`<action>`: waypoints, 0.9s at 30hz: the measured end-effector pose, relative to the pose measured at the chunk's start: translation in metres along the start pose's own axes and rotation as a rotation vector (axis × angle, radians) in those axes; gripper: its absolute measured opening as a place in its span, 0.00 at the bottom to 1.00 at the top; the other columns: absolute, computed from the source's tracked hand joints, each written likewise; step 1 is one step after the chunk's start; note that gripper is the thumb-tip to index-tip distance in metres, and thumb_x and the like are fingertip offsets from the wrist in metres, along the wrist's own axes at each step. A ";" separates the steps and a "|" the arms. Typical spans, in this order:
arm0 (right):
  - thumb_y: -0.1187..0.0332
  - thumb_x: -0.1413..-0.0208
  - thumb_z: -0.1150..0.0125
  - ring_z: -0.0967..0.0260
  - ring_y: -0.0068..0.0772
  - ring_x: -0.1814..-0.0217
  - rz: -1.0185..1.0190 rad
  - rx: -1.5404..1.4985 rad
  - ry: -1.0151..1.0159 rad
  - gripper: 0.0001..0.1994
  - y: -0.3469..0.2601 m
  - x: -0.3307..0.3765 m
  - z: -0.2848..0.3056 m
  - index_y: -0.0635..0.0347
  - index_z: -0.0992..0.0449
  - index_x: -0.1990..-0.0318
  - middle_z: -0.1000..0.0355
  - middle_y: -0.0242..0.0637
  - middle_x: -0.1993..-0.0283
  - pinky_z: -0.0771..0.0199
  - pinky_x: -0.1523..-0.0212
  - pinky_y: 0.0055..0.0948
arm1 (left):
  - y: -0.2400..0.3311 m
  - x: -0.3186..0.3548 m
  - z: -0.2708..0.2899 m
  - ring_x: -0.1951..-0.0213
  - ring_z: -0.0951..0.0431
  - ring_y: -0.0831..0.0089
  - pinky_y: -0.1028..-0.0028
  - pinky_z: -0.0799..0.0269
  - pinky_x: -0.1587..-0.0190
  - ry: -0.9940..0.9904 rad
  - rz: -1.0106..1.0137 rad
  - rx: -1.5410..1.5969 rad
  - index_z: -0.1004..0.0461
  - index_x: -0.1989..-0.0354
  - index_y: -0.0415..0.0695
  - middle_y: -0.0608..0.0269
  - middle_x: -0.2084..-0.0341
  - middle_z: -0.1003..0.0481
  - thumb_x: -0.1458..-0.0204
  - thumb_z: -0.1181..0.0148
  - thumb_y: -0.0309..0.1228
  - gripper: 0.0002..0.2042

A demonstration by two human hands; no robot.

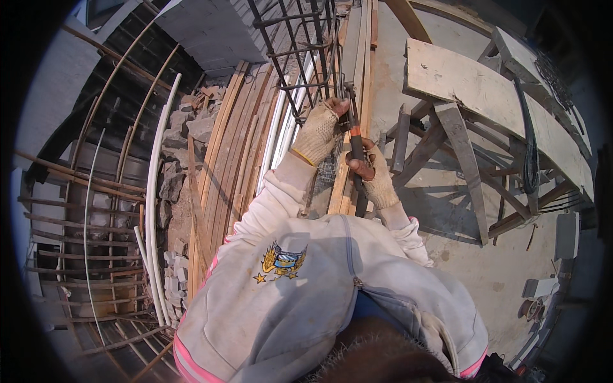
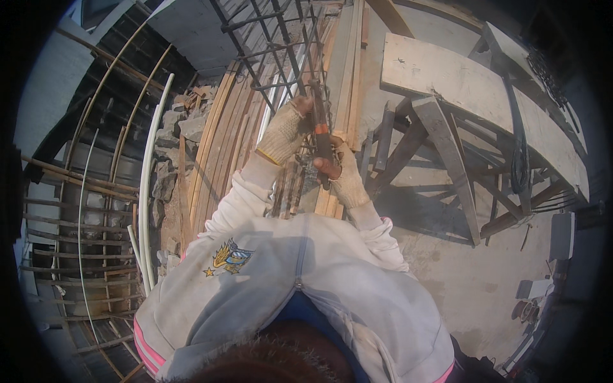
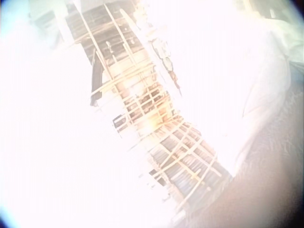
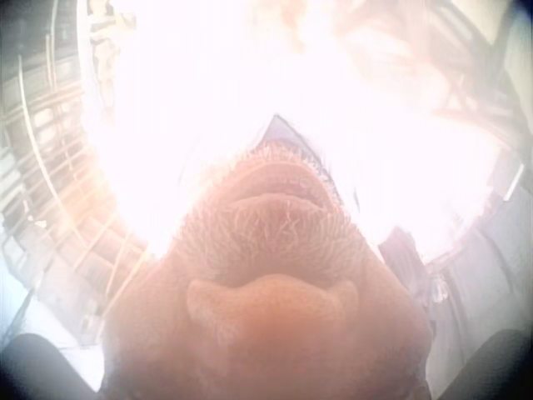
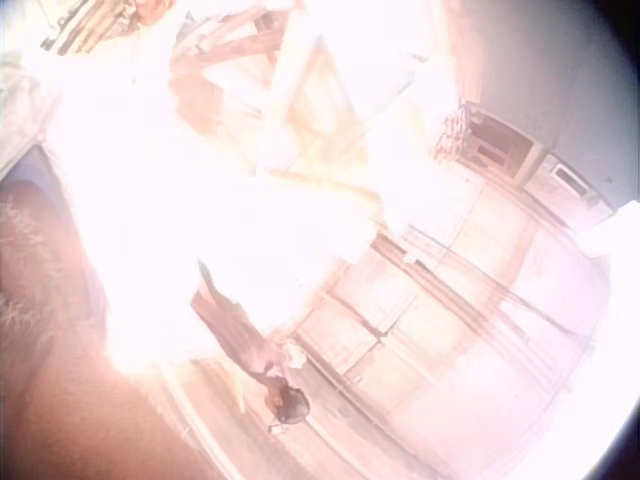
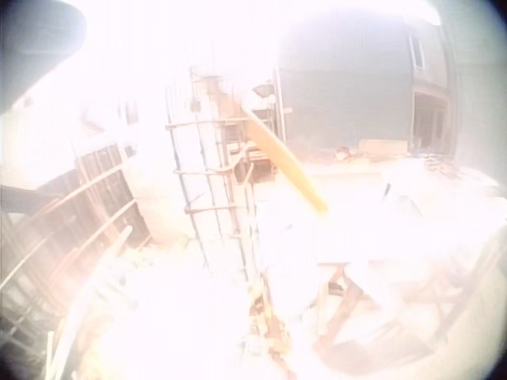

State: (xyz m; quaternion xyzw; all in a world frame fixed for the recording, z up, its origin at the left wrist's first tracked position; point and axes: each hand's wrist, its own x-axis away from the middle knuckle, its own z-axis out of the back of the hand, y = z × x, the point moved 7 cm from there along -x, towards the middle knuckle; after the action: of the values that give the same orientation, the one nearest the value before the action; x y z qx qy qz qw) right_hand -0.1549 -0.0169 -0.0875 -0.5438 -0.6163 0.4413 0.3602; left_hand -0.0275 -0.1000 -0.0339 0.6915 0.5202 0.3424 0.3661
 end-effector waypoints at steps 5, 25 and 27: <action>0.56 0.41 0.32 0.28 0.23 0.71 -0.014 0.086 -0.026 0.29 0.009 0.007 0.017 0.68 0.31 0.41 0.29 0.32 0.66 0.28 0.71 0.24 | -0.006 0.008 -0.013 0.63 0.22 0.74 0.73 0.25 0.57 -0.013 -0.067 -0.216 0.25 0.56 0.41 0.64 0.65 0.22 0.37 0.36 0.38 0.13; 0.68 0.44 0.37 0.33 0.20 0.56 -0.149 -0.216 -0.174 0.25 0.004 -0.014 0.022 0.61 0.29 0.37 0.28 0.28 0.58 0.30 0.53 0.24 | 0.028 -0.019 -0.001 0.68 0.21 0.53 0.63 0.28 0.65 0.112 -0.252 -1.247 0.24 0.54 0.37 0.46 0.71 0.22 0.37 0.49 0.30 0.12; 0.67 0.44 0.37 0.30 0.23 0.55 -0.049 -0.173 -0.232 0.28 0.013 -0.023 0.013 0.60 0.31 0.35 0.26 0.30 0.59 0.27 0.55 0.29 | 0.026 -0.025 0.010 0.70 0.21 0.59 0.66 0.27 0.64 0.090 -0.241 -1.197 0.22 0.54 0.36 0.51 0.72 0.21 0.38 0.48 0.30 0.12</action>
State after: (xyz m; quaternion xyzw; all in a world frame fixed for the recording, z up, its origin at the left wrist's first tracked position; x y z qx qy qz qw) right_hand -0.1587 -0.0417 -0.1032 -0.5030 -0.7025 0.4375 0.2491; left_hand -0.0125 -0.1301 -0.0188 0.2870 0.3270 0.5605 0.7047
